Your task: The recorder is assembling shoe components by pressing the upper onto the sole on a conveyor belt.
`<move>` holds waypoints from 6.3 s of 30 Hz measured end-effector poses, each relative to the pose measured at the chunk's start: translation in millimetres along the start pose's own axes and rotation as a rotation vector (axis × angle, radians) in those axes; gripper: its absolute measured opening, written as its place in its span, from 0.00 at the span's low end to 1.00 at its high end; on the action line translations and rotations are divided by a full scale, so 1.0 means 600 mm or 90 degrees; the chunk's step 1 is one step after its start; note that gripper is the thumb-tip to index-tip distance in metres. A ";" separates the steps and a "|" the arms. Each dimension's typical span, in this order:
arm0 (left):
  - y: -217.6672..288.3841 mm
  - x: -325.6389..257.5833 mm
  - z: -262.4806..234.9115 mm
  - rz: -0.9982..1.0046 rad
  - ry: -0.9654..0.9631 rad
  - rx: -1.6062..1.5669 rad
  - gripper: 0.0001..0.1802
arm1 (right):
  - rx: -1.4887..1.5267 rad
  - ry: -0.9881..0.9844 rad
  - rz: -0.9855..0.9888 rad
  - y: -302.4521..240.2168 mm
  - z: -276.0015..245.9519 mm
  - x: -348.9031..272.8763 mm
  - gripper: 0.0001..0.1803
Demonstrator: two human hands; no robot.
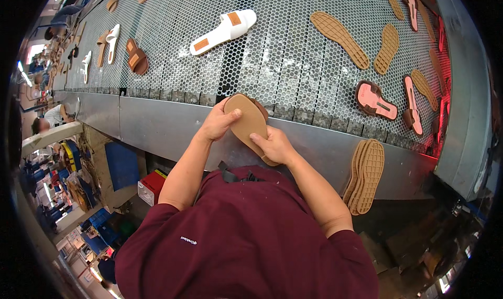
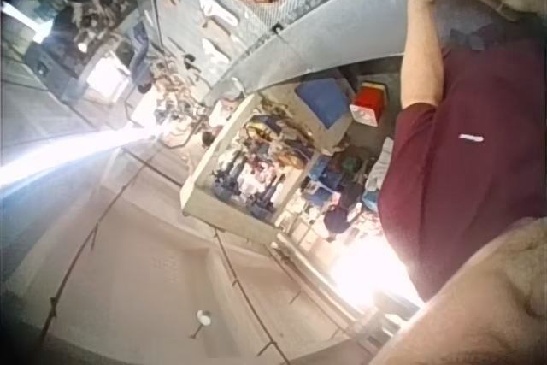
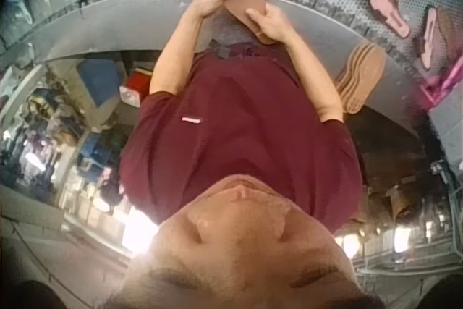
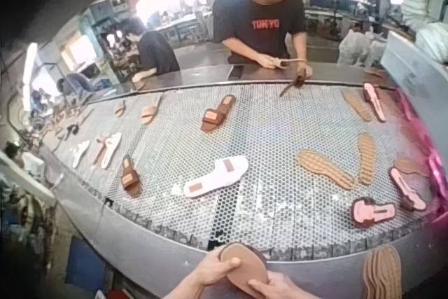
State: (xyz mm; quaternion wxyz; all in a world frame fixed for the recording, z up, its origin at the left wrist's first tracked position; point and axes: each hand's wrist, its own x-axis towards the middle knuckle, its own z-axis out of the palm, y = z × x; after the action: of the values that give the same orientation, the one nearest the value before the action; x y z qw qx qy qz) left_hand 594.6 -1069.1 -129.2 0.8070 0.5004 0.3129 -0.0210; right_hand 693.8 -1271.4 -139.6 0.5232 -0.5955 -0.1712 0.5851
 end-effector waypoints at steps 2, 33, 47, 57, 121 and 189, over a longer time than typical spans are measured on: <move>-0.002 0.003 0.004 0.009 -0.005 0.014 0.36 | 0.007 -0.008 0.005 0.007 -0.007 -0.002 0.17; 0.066 -0.017 0.093 0.041 0.064 0.277 0.18 | -0.084 -0.022 0.012 -0.018 -0.054 -0.038 0.17; -0.014 -0.048 0.086 0.035 0.161 0.179 0.14 | -0.450 -0.145 0.022 -0.070 -0.139 -0.074 0.20; -0.131 -0.121 0.114 -0.118 0.036 0.422 0.15 | 0.210 0.255 -0.053 -0.031 -0.263 -0.079 0.21; -0.052 0.067 0.112 0.319 0.261 0.857 0.19 | -0.840 0.430 0.064 0.011 -0.592 -0.187 0.44; -0.058 0.078 0.362 0.013 -0.021 0.103 0.26 | -0.051 0.007 0.005 0.052 -0.313 -0.194 0.16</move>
State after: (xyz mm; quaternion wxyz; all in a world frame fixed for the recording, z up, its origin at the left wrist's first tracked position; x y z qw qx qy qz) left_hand 725.1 -1251.6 -115.5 0.7693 0.5666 0.2916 -0.0462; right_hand 815.9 -1458.3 -148.5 0.4979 -0.6197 -0.1893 0.5764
